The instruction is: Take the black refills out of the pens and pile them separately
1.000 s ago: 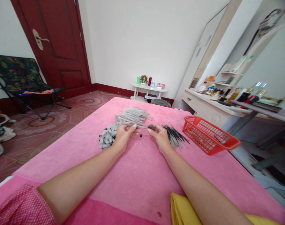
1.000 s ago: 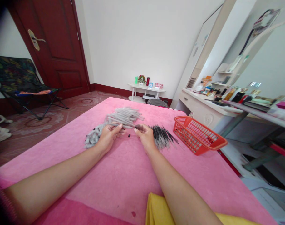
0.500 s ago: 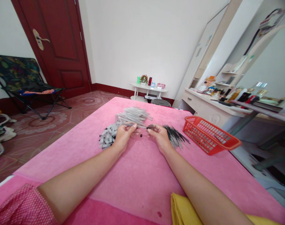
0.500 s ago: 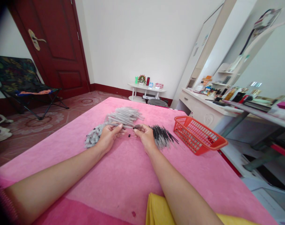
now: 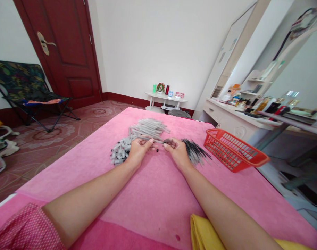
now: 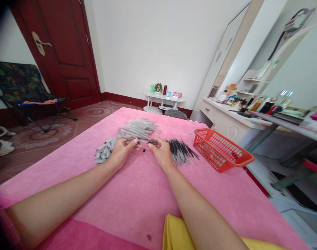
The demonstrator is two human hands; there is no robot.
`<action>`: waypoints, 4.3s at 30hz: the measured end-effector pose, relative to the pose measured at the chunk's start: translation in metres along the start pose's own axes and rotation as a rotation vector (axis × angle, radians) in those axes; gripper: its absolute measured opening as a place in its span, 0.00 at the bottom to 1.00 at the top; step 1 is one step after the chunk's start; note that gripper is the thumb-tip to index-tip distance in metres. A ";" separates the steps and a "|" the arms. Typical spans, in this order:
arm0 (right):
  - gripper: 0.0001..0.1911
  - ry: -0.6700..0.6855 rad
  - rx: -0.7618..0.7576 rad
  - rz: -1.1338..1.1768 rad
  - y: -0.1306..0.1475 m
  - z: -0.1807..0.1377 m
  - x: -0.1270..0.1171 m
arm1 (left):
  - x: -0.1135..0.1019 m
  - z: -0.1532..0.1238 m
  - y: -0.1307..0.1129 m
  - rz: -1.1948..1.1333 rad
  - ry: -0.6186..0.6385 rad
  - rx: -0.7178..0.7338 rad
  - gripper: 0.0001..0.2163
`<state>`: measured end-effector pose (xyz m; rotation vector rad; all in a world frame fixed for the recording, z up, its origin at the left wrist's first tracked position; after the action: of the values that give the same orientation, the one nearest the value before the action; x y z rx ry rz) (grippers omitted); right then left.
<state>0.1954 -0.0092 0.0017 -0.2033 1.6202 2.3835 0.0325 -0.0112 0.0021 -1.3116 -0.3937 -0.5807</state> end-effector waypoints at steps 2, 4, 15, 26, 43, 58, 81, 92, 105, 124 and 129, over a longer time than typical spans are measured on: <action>0.08 -0.004 -0.032 -0.070 0.001 -0.001 0.000 | 0.001 0.000 0.000 0.007 0.011 0.007 0.17; 0.10 0.026 -0.029 -0.130 0.003 -0.002 0.000 | 0.001 -0.001 0.000 0.008 0.019 0.014 0.16; 0.16 0.153 0.004 -0.105 0.006 -0.004 0.003 | -0.003 0.003 0.001 -0.030 -0.015 0.002 0.17; 0.23 0.164 0.030 -0.150 0.008 -0.005 0.004 | 0.000 0.000 0.001 -0.002 0.030 -0.007 0.16; 0.22 0.200 0.041 -0.079 0.013 -0.007 0.007 | 0.001 -0.001 0.000 -0.025 0.035 0.007 0.17; 0.24 0.220 0.268 0.143 0.013 -0.012 0.017 | 0.004 0.007 -0.018 0.019 0.022 0.077 0.16; 0.11 0.114 0.011 -0.059 0.030 -0.021 0.028 | -0.006 0.013 -0.018 0.168 -0.058 0.085 0.15; 0.10 0.441 -0.252 -0.306 0.036 -0.038 0.048 | -0.014 0.027 -0.041 0.022 -0.072 0.153 0.13; 0.17 0.603 -0.933 -0.960 0.052 -0.054 0.067 | -0.012 0.028 -0.039 0.028 -0.147 0.142 0.15; 0.16 -0.284 0.202 0.271 0.008 0.011 -0.023 | -0.005 0.012 -0.014 0.531 0.317 -0.070 0.20; 0.17 -0.201 0.185 0.227 0.013 0.013 -0.029 | -0.004 0.011 -0.012 0.572 0.308 -0.059 0.20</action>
<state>0.2202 -0.0058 0.0257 0.2595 1.8341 2.3020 0.0227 -0.0019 0.0119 -1.2899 0.2525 -0.3011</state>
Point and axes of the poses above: each hand's wrist, its own z-axis towards the middle knuckle, its own x-axis out of the palm, y = z × x, the point moved 1 cm from there along z, towards the middle knuckle, and after that the axes turned 10 degrees about -z, right-handed, at the moved point
